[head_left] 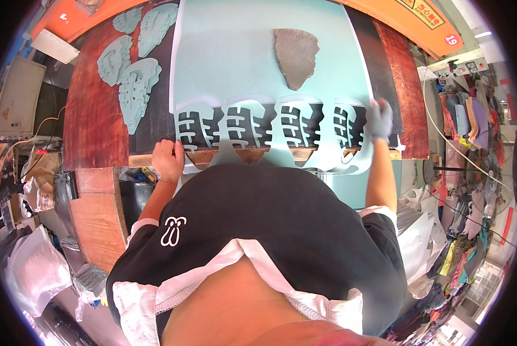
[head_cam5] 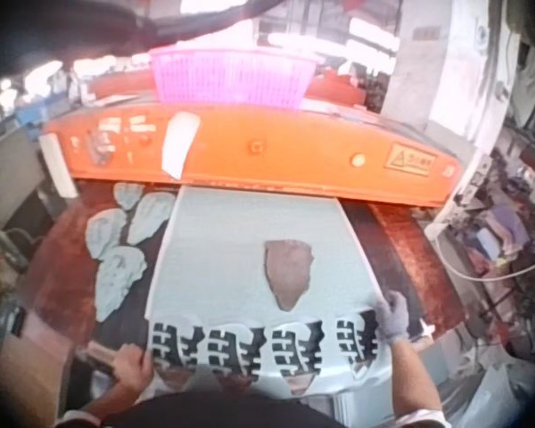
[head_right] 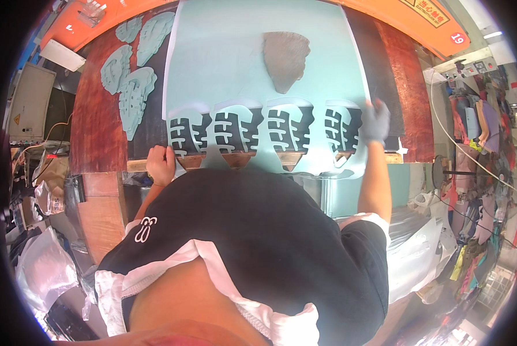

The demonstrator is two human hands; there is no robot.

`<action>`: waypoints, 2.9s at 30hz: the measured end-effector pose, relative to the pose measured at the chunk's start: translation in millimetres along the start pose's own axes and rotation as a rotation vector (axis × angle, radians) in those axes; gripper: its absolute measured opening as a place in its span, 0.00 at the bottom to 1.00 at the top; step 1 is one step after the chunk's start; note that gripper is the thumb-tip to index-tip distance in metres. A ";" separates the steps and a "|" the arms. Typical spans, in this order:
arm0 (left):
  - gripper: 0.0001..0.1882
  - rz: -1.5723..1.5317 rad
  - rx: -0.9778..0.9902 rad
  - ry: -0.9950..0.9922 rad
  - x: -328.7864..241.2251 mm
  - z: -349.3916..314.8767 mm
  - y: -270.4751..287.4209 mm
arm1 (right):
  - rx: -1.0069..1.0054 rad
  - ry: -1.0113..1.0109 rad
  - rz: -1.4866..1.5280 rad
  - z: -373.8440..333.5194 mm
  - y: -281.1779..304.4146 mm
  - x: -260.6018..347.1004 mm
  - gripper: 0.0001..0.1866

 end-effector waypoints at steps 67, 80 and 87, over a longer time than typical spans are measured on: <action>0.24 0.005 0.316 -0.411 -173.6 145.6 -150.1 | 0.037 0.128 -0.156 42.4 -39.4 27.3 0.31; 0.20 -0.008 0.225 -0.201 -35.0 74.5 -7.1 | -0.252 -0.141 -0.003 -63.5 42.5 -64.3 0.14; 0.16 -0.040 0.066 0.151 -13.6 9.1 -18.6 | -0.097 0.233 -0.098 -59.2 38.2 -46.0 0.11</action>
Point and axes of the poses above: each hand's wrist, its own z-axis towards the middle knuckle, its own y-axis out of the back of the hand, x = y × z, the point moved 5 cm from there along z, towards the middle knuckle, and after that the axes turned 7 degrees about z, right-handed, at the moved point
